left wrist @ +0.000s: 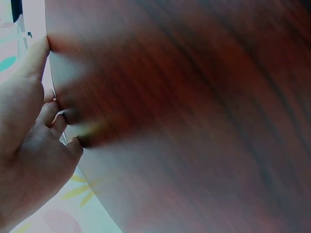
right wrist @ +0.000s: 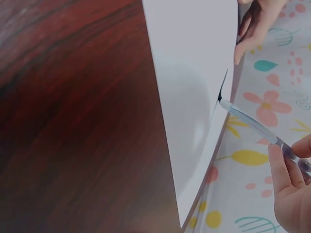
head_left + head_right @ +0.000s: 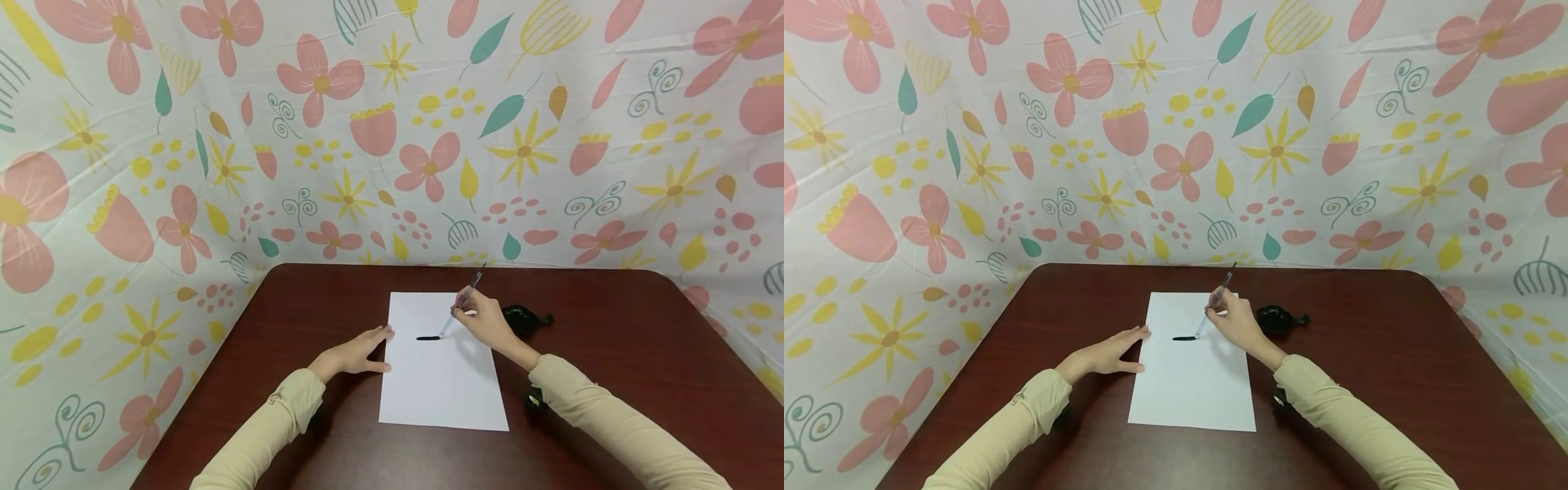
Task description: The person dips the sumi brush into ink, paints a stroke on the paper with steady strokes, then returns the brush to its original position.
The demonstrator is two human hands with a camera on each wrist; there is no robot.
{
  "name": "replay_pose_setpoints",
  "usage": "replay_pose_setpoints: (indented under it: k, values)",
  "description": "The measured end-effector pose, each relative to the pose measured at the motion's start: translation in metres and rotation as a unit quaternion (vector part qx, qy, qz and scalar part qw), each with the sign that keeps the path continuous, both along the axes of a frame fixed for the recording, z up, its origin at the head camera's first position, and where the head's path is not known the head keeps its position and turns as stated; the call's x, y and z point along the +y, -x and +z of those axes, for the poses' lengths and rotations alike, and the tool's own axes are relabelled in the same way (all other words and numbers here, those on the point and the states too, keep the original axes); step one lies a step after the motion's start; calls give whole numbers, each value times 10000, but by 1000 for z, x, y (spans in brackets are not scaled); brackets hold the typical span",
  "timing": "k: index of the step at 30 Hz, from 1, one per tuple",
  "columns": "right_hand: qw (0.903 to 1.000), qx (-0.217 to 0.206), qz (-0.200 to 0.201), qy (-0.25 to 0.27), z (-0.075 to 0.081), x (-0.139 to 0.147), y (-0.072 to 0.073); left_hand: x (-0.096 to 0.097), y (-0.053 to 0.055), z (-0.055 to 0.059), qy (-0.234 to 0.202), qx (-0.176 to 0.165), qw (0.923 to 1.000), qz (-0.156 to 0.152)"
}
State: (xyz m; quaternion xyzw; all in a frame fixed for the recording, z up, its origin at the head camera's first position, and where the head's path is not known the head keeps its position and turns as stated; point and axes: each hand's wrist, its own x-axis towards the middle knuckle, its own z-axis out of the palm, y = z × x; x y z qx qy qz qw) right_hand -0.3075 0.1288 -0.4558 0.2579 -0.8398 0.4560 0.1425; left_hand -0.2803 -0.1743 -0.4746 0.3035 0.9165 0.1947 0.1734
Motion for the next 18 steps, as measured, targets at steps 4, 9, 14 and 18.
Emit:
replay_pose_setpoints:
  k: [4, 9, 14, 18]
  values:
    - [10000, -51, -34, -42, 3, 7, -1, 0, 0, 0, 8, 22, 10000, -34]
    - [9998, 19, -109, -152, 4, 15, -1, 0, 0, -1, 16, 74, 10000, -60]
    - [9996, 8, -177, -220, 4, 23, -2, 0, 0, -1, 0, 74, 9999, -70]
    - [9995, -106, -211, -208, 5, 27, -3, 1, -1, 0, 11, 92, 9999, -78]
